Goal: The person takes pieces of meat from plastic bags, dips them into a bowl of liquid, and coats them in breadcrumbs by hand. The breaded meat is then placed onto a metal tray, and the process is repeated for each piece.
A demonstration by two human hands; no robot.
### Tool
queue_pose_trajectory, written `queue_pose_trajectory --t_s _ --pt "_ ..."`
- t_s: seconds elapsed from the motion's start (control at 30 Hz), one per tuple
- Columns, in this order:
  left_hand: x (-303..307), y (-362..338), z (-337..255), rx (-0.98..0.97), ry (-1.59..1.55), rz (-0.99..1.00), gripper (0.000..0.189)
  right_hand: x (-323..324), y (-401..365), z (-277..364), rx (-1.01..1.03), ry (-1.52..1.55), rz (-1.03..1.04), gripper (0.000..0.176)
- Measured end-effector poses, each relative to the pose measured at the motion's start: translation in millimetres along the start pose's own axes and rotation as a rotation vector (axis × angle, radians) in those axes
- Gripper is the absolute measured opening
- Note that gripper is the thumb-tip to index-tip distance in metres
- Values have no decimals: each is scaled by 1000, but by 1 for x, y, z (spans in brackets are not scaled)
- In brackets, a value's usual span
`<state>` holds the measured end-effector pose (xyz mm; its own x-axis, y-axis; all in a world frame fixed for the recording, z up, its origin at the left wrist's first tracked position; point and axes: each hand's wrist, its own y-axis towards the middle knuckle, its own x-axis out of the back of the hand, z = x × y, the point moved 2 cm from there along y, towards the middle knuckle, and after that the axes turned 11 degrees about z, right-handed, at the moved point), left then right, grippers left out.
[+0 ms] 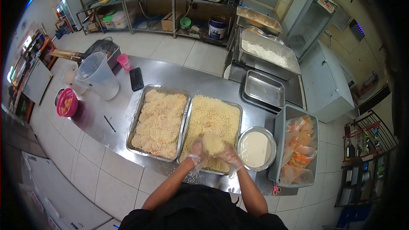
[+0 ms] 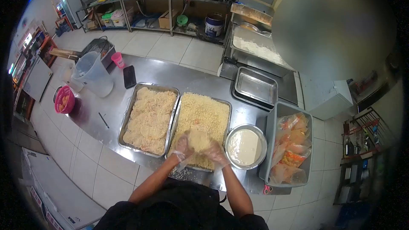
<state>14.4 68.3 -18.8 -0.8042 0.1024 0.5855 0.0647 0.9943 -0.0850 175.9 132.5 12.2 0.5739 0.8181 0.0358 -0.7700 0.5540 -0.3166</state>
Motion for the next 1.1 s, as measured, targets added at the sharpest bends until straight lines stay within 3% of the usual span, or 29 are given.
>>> queue_pose_trajectory --t_s 0.07,0.17,0.2,0.23,0.3,0.4,0.47,0.57,0.6,0.7,0.77,0.87,0.9,0.97,1.03,1.1 --pt "18 4 -20 -103 -81 -153 74 22 13 -4 46 -319 -10 51" --pt "6 24 23 -142 642 -176 72 43 21 13 111 -1075 -14 47" --pt "9 20 34 -155 385 -204 72 45 23 25 133 -1372 -12 47" --pt "18 9 37 -167 128 -229 73 40 26 45 118 -1266 -56 43" --pt "36 -11 23 -88 -19 -213 74 19 31 79 81 -1045 -131 35" --pt "62 -43 -12 89 188 -102 74 28 113 -121 520 -1050 -207 22" --pt "57 -62 -11 92 181 -75 74 36 131 -76 49 -975 21 19" --pt "52 -83 -7 117 147 -13 72 17 129 -14 -97 -931 180 18" --pt "44 -88 -2 113 117 -84 70 12 125 2 -126 -963 233 18" --pt "40 -99 3 90 50 -85 69 41 172 -22 -170 -1307 403 25" --pt "50 -107 1 42 25 -113 69 52 182 -38 -100 -1510 412 34" --pt "36 -120 21 31 -59 -151 68 66 203 -116 270 -2075 -37 48" --pt "34 -123 30 32 -84 -157 67 55 194 -109 234 -2314 -170 54" --pt "52 -133 20 118 -107 -87 67 54 200 -92 -112 -2064 260 68" --pt "58 -140 22 105 -74 -100 66 47 187 -54 -258 -1864 532 76" --pt "54 -146 41 5 15 -212 65 29 153 15 -201 -1787 644 79"
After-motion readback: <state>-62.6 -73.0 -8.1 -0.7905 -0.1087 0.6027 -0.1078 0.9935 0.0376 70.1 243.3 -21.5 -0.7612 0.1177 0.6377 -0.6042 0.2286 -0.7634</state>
